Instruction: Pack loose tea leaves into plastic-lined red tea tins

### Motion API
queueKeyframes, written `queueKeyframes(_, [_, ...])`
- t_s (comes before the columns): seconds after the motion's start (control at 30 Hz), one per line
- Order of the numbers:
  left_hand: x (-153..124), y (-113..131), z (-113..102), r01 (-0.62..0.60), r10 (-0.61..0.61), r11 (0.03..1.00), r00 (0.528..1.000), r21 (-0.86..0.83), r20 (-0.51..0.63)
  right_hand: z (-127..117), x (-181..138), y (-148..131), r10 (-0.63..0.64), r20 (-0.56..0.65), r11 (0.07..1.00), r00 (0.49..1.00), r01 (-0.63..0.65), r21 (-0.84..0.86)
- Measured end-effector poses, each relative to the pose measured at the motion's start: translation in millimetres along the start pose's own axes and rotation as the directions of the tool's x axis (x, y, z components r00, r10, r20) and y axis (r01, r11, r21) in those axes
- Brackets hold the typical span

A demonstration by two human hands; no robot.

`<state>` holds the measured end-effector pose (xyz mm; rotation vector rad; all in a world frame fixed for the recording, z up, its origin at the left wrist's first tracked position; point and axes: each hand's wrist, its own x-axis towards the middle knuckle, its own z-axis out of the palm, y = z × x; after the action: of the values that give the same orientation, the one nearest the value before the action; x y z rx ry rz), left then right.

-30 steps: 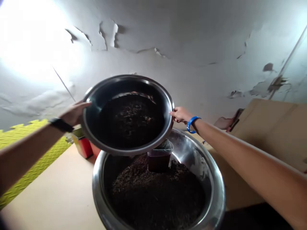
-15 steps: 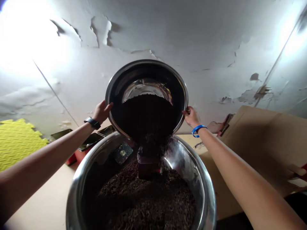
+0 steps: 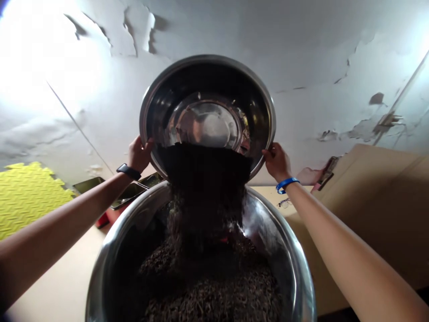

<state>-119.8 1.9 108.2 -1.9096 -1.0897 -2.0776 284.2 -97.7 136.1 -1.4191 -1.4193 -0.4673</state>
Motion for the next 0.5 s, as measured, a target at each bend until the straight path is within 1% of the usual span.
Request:
queueKeyframes(0.17, [3.3,14.8,-1.8,-0.028,0.025,0.998,0.999,-0.050,-0.042,-10.7,4.0,-0.9,-0.013,-0.052,0.999,0.999,0.015,0.037])
queueKeyframes(0.37, [2.1,31.2,-5.2,-0.024,0.018,0.992,0.999,-0.120,-0.051,-24.5,-1.7,-1.3,0.004,-0.098,0.999,0.995,0.001,0.052])
queueKeyframes(0.5, [1.5,40.8,-4.6,-0.017,0.004,0.989,0.996,-0.143,-0.093,-30.6,-3.3,3.2,-0.001,-0.152,0.998,0.988,0.011,0.063])
